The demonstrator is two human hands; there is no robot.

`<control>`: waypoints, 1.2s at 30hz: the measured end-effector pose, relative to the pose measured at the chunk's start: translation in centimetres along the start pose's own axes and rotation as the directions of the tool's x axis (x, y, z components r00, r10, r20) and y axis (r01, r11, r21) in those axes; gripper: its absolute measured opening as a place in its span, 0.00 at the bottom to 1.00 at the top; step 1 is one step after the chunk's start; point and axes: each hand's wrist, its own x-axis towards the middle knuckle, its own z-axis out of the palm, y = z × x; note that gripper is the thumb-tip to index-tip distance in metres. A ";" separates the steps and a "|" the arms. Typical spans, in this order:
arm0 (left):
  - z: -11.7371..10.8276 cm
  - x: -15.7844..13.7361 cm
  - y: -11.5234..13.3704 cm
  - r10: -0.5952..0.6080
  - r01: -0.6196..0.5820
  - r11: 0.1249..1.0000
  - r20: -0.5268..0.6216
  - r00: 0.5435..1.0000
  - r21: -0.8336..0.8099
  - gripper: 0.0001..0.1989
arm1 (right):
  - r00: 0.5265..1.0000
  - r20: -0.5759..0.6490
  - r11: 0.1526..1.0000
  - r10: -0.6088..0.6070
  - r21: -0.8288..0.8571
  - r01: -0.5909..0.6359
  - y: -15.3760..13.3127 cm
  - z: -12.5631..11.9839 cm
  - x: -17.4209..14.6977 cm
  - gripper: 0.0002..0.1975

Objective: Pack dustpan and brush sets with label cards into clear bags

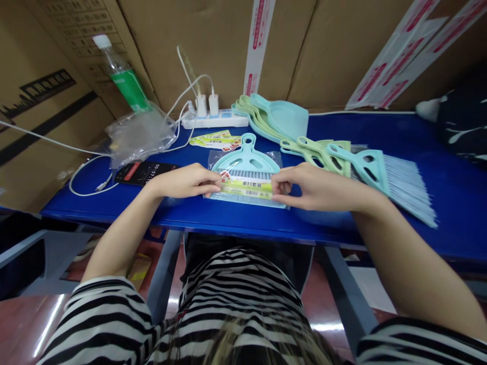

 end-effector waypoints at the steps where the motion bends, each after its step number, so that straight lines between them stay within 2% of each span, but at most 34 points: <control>1: 0.1 0.0 0.0 -0.003 0.004 1.000 -0.020 1.000 0.011 0.14 | 1.000 -0.002 1.000 0.013 0.007 -0.013 0.1 0.0 0.0 0.13; 7: 0.3 0.0 -0.1 0.010 0.006 0.995 -0.155 0.988 0.102 0.10 | 0.998 -0.005 0.996 0.067 0.061 -0.066 0.8 0.0 0.1 0.10; 14: 0.6 0.3 -0.7 -0.009 0.031 0.991 -0.167 0.986 0.131 0.09 | 0.994 -0.073 0.995 0.085 0.057 -0.080 1.2 0.4 0.4 0.09; 22: 1.0 0.4 -0.7 -0.048 0.081 0.985 -0.208 0.977 0.151 0.07 | 0.996 -0.074 0.997 0.053 0.052 -0.049 1.5 0.3 0.3 0.10; 27: 0.9 0.2 -0.6 -0.115 0.169 0.959 -0.237 0.965 0.226 0.08 | 0.995 -0.096 0.995 0.041 0.091 -0.032 1.6 0.2 0.3 0.12; 36: 0.9 0.2 -0.6 -0.182 0.283 0.915 -0.330 0.926 0.289 0.06 | 0.992 -0.115 0.998 0.059 0.035 -0.056 1.8 0.6 0.5 0.09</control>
